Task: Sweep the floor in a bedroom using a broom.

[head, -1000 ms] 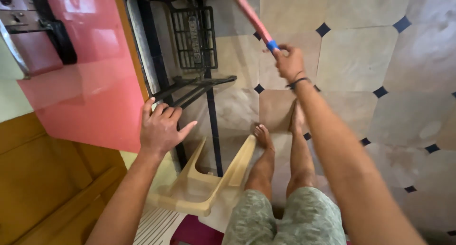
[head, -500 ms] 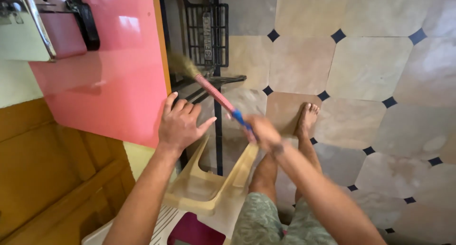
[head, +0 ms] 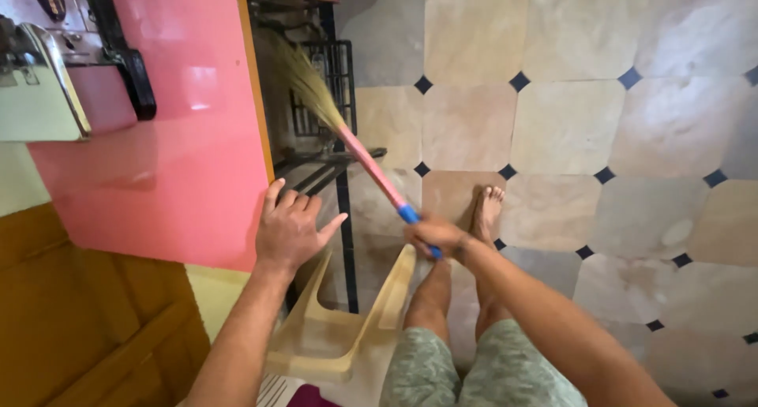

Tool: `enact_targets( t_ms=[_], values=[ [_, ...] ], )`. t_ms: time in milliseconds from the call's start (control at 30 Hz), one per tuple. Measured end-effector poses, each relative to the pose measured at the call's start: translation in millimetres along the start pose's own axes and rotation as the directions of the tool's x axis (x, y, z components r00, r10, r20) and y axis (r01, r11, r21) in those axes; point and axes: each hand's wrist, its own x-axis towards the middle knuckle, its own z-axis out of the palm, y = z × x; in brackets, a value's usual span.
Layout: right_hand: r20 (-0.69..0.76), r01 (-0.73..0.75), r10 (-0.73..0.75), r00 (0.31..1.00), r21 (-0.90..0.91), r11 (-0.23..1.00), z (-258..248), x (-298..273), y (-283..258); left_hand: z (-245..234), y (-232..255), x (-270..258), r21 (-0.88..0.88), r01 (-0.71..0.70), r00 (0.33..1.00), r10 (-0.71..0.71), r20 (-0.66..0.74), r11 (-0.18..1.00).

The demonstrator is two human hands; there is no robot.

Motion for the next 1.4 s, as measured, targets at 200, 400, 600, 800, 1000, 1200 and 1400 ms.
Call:
enact_targets(
  t_ms=[200,400,600,800,1000,1200,1400],
  values=[
    [-0.123,-0.001,0.056,0.991,0.402,0.915,-86.3,-12.9,-14.2,0.1,-1.1,-4.7,-0.009,-0.002,1.000,0.002,0.002,1.000],
    [-0.385,0.321,-0.123,0.914,0.507,0.800,-43.7,-48.8,-89.1,-1.2,0.1,-0.7,0.004,-0.025,1.000,0.025,-0.019,1.000],
    [-0.143,0.154,-0.068,0.987,0.774,0.614,-2.1,-160.1,-62.0,-6.9,0.4,3.8,0.001,-0.033,0.999,0.033,-0.007,0.999],
    [0.141,-0.133,-0.037,0.989,0.978,0.161,-76.6,-122.9,-51.6,-5.8,4.0,4.8,0.046,-0.062,0.997,0.064,-0.031,0.997],
    [-0.497,0.458,-0.065,0.865,0.730,0.508,-115.7,8.0,-96.7,-6.8,10.9,7.5,0.098,-0.040,0.999,0.039,0.014,0.994],
    [-0.772,0.413,-0.373,0.516,-0.157,0.897,-87.7,-34.1,-42.1,-13.6,15.5,10.2,0.116,-0.051,0.998,0.053,-0.018,0.992],
    [-0.413,0.279,-0.070,0.908,0.473,0.836,-37.4,-194.3,65.8,-22.2,16.8,10.4,0.106,-0.051,0.999,0.051,-0.002,0.993]
  ],
)
